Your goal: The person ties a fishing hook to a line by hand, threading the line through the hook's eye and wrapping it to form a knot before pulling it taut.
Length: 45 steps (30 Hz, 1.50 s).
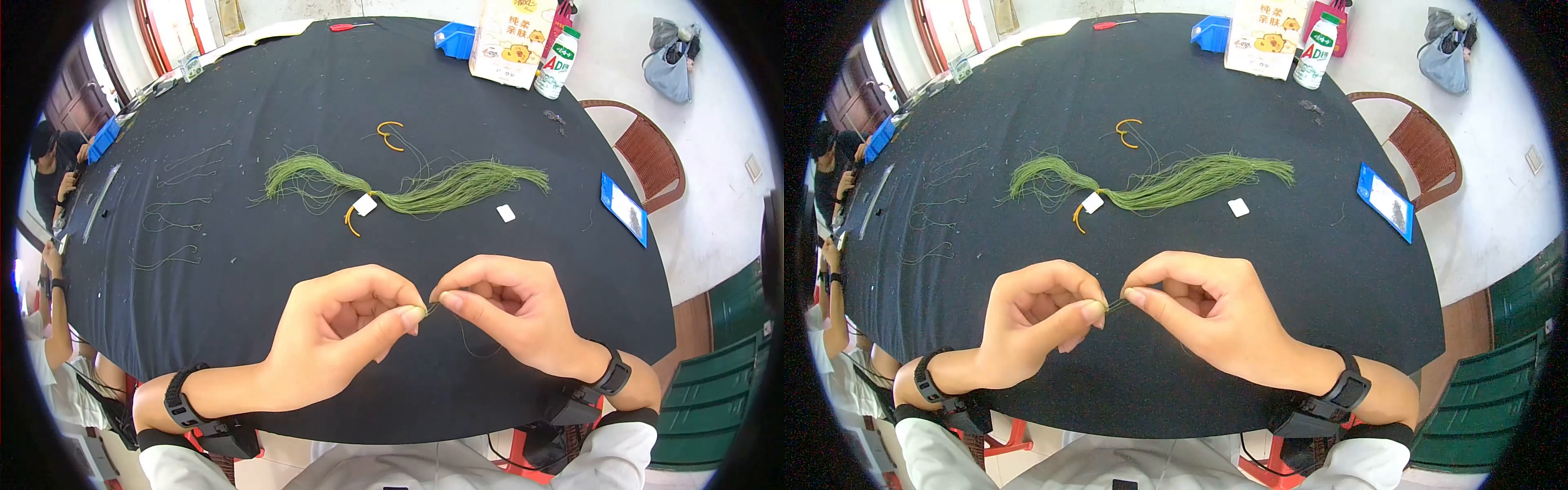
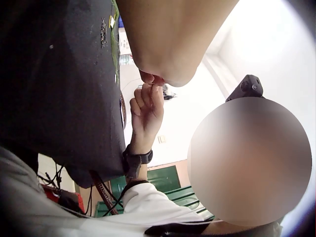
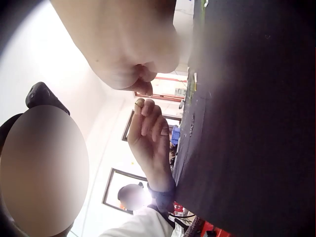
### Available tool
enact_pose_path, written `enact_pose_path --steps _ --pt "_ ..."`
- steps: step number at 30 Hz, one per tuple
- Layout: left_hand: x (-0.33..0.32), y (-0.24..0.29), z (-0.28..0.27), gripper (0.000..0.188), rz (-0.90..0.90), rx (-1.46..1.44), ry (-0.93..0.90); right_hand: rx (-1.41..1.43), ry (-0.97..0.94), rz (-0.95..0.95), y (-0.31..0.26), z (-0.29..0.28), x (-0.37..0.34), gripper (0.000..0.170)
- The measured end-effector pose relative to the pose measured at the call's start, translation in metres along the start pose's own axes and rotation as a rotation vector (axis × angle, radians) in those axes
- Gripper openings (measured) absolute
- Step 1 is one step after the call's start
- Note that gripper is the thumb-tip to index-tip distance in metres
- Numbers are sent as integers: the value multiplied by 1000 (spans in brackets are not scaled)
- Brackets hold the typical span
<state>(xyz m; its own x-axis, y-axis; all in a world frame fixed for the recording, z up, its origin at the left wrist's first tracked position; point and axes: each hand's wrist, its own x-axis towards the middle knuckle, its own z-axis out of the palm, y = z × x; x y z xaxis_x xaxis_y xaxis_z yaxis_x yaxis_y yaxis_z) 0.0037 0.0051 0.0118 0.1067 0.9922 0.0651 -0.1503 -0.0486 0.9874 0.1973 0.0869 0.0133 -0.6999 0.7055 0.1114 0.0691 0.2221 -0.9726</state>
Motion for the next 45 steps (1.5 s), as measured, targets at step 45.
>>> enact_pose_path --steps 45 --pt "6 -12 -4 25 833 858 -34 -709 174 -665 -11 4 -6 20"
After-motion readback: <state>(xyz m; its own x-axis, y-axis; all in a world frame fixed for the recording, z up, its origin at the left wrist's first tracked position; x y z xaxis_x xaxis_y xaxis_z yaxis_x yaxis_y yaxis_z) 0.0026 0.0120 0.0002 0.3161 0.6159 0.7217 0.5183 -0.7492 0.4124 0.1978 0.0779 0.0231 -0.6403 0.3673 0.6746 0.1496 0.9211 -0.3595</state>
